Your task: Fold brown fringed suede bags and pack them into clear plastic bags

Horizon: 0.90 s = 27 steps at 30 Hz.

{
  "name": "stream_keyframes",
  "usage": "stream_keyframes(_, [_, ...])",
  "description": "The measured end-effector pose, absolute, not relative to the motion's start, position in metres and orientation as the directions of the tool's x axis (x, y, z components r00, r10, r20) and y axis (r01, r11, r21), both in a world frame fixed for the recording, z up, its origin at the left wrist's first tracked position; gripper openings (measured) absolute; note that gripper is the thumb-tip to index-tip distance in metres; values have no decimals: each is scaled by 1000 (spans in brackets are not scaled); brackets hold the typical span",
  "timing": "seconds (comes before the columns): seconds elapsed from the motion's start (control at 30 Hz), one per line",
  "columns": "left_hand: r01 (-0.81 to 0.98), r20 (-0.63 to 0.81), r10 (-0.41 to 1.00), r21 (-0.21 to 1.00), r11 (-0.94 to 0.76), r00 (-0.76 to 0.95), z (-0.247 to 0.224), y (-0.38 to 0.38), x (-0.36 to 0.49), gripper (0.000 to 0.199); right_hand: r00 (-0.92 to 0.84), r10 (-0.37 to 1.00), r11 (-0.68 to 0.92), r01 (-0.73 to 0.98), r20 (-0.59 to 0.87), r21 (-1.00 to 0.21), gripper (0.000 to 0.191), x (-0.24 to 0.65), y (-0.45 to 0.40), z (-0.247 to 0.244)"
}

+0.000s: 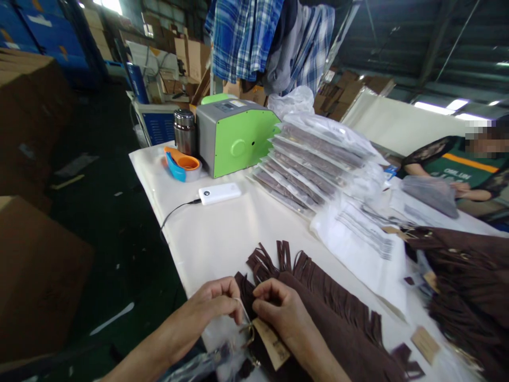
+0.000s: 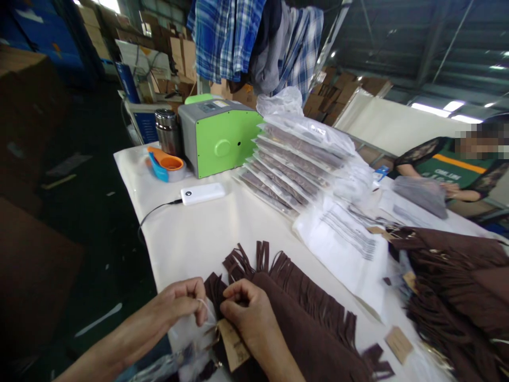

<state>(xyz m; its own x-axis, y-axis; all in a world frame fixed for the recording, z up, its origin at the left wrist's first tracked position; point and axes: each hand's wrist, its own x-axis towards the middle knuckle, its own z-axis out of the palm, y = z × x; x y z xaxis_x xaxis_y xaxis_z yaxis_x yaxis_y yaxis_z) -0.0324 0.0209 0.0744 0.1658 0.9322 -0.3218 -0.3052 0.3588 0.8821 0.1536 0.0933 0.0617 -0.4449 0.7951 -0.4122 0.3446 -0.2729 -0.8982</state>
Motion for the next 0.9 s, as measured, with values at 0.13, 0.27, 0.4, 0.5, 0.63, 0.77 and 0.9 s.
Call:
stream_keyframes(0.13, [-435,-331,939,834,339,97,72,22,-26,14,-495,722,-547,19,-483,-837,31,161,87,62])
stream_keyframes(0.27, [-454,-374,925,815,359,62,63,22,-24,23,-556,649,-677,-113,-519,-727,38,166,81,68])
stream_keyframes(0.4, [-456,-404,913,803,382,53,56,22,-24,33,-549,720,-510,-2,-425,-860,25,165,77,70])
stream_keyframes(0.5, [-413,-387,921,833,367,38,59,24,-24,34,-519,752,-363,189,-407,-912,24,157,77,70])
stream_keyframes(0.63, [-50,-192,981,980,191,-17,74,19,-20,20,-415,823,-220,398,-388,-891,19,143,78,69])
stream_keyframes(0.77, [424,150,984,888,-178,99,80,4,-13,27,-404,889,-50,384,-217,-922,13,140,78,64])
stream_keyframes(0.9, [594,246,969,777,-209,19,72,-2,-14,32,-390,866,-224,255,-312,-941,23,145,76,63])
